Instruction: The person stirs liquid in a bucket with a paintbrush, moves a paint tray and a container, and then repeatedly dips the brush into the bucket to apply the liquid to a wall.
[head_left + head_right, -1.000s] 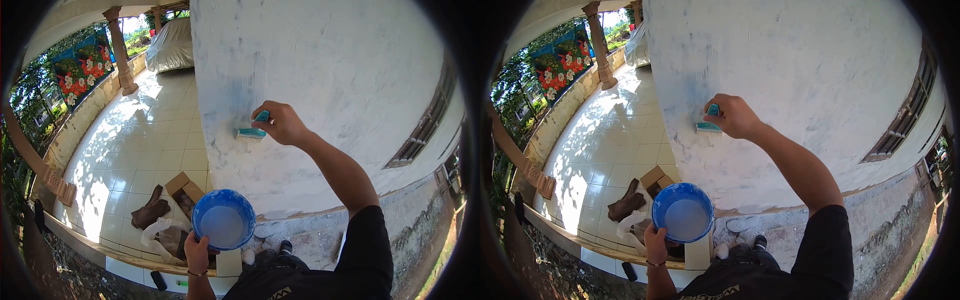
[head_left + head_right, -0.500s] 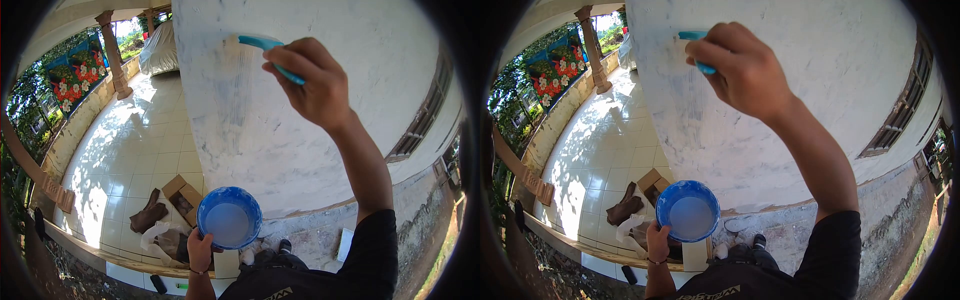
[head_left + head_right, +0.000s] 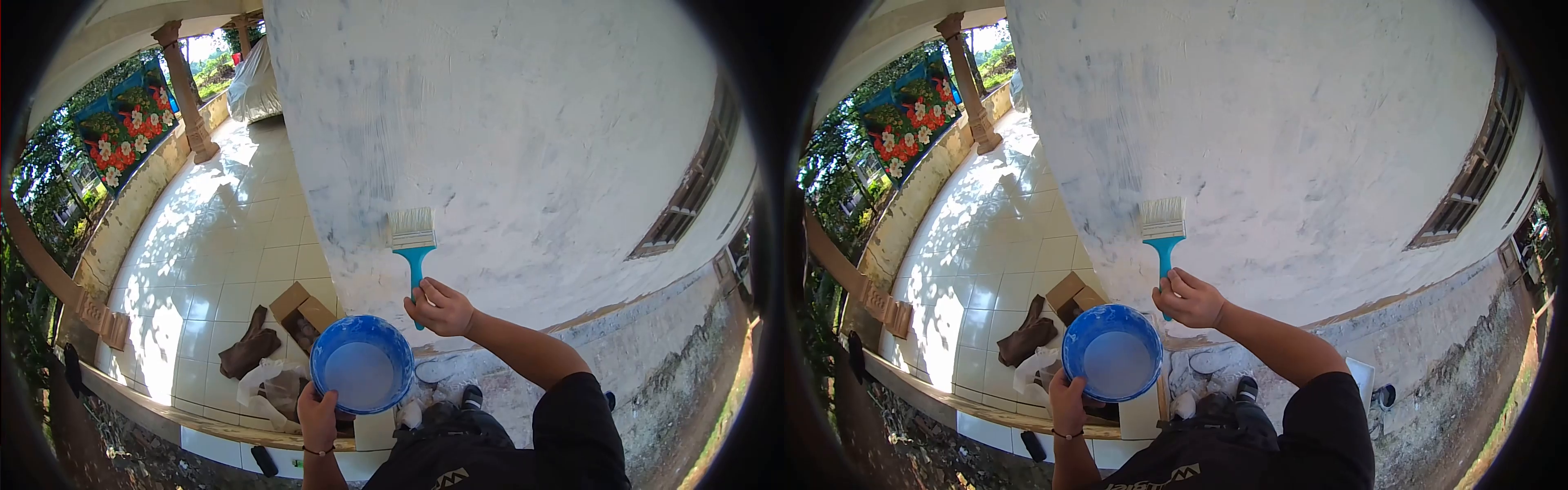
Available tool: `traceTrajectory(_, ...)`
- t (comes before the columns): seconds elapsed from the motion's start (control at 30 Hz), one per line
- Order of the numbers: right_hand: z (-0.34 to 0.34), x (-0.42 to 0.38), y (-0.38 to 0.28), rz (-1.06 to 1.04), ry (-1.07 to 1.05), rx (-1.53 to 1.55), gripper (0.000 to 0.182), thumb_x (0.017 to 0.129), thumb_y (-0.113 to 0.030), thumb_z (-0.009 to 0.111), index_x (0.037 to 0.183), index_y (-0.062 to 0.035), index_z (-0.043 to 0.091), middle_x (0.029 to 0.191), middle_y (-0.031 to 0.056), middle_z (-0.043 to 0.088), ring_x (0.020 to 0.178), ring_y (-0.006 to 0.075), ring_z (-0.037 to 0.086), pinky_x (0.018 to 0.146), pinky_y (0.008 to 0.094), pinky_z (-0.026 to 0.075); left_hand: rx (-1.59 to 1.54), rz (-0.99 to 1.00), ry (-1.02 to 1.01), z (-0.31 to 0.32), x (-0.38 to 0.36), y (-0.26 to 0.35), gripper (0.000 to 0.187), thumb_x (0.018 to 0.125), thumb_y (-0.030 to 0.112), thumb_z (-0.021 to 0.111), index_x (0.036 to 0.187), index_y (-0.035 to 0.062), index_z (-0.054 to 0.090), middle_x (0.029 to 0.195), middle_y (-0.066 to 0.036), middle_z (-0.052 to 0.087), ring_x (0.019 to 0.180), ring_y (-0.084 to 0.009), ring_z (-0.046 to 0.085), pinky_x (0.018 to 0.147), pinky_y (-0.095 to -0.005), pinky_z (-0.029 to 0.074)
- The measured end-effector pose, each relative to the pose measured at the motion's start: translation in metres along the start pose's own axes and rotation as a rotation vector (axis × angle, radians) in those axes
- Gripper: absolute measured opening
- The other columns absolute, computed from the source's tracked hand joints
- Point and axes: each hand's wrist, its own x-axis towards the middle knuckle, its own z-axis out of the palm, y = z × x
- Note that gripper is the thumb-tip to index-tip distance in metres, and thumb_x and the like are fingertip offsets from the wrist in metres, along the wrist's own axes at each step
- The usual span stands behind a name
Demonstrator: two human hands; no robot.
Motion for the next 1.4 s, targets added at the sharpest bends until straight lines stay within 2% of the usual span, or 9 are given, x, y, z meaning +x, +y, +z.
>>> traceTrajectory(0.13, -0.038, 0.021, 0.003, 0.162, 0.066, 0.099, 0.021, 0.074, -0.007, 0.067, 0.095, -0.0074, 0.067, 0.088, 0.0076, 0.056, 0.086, 0.0246, 0.06, 0.078, 0.0342, 0.056, -0.023, 0.0, -0.002, 0.004, -0.002, 0.004, 0.023, 0.083, 0.004, 0.051, 0.101, -0.0102, 0.054, 0.085, -0.017, 0.065, 0.059, -0.02, 0.066, 0.044, -0.0261, 0.057)
traceTrajectory(0.3, -0.047, 0.057, 0.063, 0.876, -0.236, 0.789, 0.013, 0.083, -0.01, 0.067, 0.094, -0.0045, 0.066, 0.084, 0.0089, 0.06, 0.071, 0.0246, 0.06, 0.064, 0.0333, 0.05, -0.03, 0.007, -0.019, 0.012, -0.001, 0.004, 0.023, 0.083, 0.004, 0.05, 0.101, -0.0105, 0.054, 0.086, -0.017, 0.065, 0.059, -0.02, 0.066, 0.044, -0.0255, 0.057)
traceTrajectory(0.5, -0.077, 0.13, 0.164, 0.845, -0.421, 0.667, 0.018, 0.079, -0.017, 0.072, 0.093, -0.0058, 0.069, 0.083, 0.0127, 0.066, 0.073, 0.023, 0.061, 0.068, 0.0334, 0.049, -0.048, -0.011, -0.055, 0.025, 0.006, 0.011, 0.025, 0.083, 0.005, 0.05, 0.102, -0.0105, 0.055, 0.087, -0.016, 0.065, 0.059, -0.0192, 0.066, 0.043, -0.0252, 0.057)
traceTrajectory(0.73, -0.162, 0.215, 0.232, 0.422, -0.096, 0.197, 0.011, 0.083, -0.014, 0.07, 0.09, -0.0061, 0.068, 0.086, 0.0104, 0.069, 0.078, 0.0238, 0.067, 0.071, 0.0281, 0.054, -0.054, 0.021, -0.083, 0.038, 0.019, 0.019, 0.026, 0.082, 0.006, 0.05, 0.102, -0.0106, 0.055, 0.086, -0.016, 0.065, 0.059, -0.0187, 0.065, 0.043, -0.0251, 0.056)
traceTrajectory(0.83, -0.211, 0.239, 0.195, 0.682, -0.238, 0.242, 0.016, 0.086, -0.016, 0.066, 0.09, -0.0006, 0.066, 0.081, 0.0097, 0.067, 0.068, 0.0179, 0.062, 0.065, 0.0327, 0.051, -0.031, 0.021, -0.079, 0.043, 0.026, 0.019, 0.026, 0.082, 0.006, 0.05, 0.102, -0.0107, 0.055, 0.087, -0.016, 0.065, 0.059, -0.0189, 0.066, 0.043, -0.0251, 0.056)
traceTrajectory(0.9, -0.217, 0.23, 0.178, 0.434, 0.1, 0.157, 0.014, 0.085, -0.013, 0.066, 0.089, -0.0004, 0.065, 0.082, 0.011, 0.067, 0.069, 0.0181, 0.063, 0.064, 0.0324, 0.051, -0.02, 0.019, -0.082, 0.044, 0.029, 0.02, 0.026, 0.082, 0.006, 0.049, 0.102, -0.0107, 0.055, 0.087, -0.016, 0.065, 0.059, -0.019, 0.066, 0.043, -0.0252, 0.056)
traceTrajectory(1.0, -0.181, 0.196, 0.171, 0.104, 0.354, -0.006, 0.005, 0.083, -0.011, 0.066, 0.086, -0.0082, 0.066, 0.077, 0.0063, 0.063, 0.071, 0.019, 0.063, 0.066, 0.0237, 0.052, -0.019, 0.014, -0.079, 0.044, 0.034, 0.019, 0.026, 0.082, 0.005, 0.049, 0.102, -0.0106, 0.055, 0.087, -0.016, 0.065, 0.058, -0.0191, 0.065, 0.043, -0.0254, 0.057)
traceTrajectory(1.13, -0.094, 0.124, 0.118, -0.004, 0.23, -0.165, 0.02, 0.07, -0.006, 0.072, 0.089, -0.006, 0.064, 0.089, 0.0077, 0.055, 0.09, 0.0232, 0.062, 0.072, 0.0299, 0.058, -0.021, 0.001, -0.087, 0.043, 0.037, 0.02, 0.026, 0.083, 0.005, 0.05, 0.102, -0.0104, 0.055, 0.088, -0.016, 0.065, 0.059, -0.0196, 0.066, 0.042, -0.026, 0.057)
traceTrajectory(1.4, 0.025, 0.012, 0.028, 0.09, 0.089, -0.116, 0.016, 0.076, -0.006, 0.065, 0.092, -0.0068, 0.064, 0.09, 0.0078, 0.05, 0.097, 0.0257, 0.057, 0.078, 0.0297, 0.057, -0.013, -0.016, -0.055, 0.03, 0.034, 0.007, 0.026, 0.083, 0.005, 0.051, 0.103, -0.0104, 0.054, 0.089, -0.017, 0.064, 0.058, -0.0202, 0.066, 0.043, -0.0268, 0.057)
